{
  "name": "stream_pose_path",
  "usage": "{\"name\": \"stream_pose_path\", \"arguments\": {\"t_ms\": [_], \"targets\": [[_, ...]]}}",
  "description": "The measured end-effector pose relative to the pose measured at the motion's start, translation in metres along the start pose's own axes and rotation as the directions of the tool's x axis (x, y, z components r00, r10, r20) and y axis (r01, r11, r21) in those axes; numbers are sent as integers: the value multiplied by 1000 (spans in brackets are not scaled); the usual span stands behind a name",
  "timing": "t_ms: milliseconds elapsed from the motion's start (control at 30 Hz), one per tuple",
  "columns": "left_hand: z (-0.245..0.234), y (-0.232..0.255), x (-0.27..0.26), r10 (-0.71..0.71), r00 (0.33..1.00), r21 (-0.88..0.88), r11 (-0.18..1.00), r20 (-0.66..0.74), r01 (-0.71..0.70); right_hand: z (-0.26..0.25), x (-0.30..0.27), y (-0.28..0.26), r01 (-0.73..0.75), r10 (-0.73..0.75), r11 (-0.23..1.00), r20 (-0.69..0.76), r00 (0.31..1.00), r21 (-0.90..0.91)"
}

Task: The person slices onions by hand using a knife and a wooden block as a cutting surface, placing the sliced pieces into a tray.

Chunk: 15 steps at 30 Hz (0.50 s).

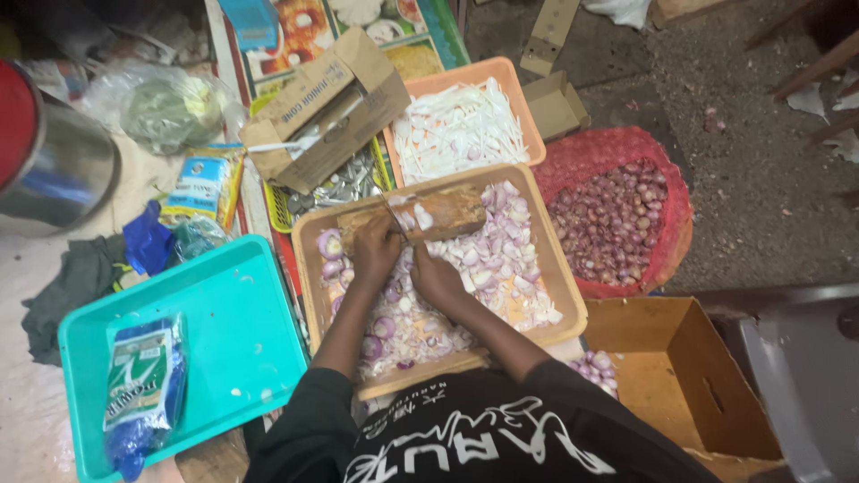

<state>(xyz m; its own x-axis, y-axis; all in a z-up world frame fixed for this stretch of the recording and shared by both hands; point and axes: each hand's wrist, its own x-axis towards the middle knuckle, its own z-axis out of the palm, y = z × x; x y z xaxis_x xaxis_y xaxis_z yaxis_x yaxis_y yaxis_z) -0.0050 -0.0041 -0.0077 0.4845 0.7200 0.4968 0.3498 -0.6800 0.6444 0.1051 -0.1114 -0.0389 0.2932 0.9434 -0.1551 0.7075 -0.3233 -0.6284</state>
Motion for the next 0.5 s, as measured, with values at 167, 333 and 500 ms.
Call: {"name": "stream_pose_path", "arguments": {"t_ms": [167, 333, 500], "targets": [[0, 5, 0, 15, 1000, 5, 1000, -18, -15, 1, -14, 8, 4, -4, 997, 6, 1000, 73], [1, 3, 2, 14, 1000, 29, 999, -11, -14, -2, -14, 4, -23, 21, 998, 24, 999, 67], [-1, 3, -4, 8, 1000, 16, 1000, -17, -7, -6, -13, 1, -6, 4, 1000, 59, 998, 23]]}}
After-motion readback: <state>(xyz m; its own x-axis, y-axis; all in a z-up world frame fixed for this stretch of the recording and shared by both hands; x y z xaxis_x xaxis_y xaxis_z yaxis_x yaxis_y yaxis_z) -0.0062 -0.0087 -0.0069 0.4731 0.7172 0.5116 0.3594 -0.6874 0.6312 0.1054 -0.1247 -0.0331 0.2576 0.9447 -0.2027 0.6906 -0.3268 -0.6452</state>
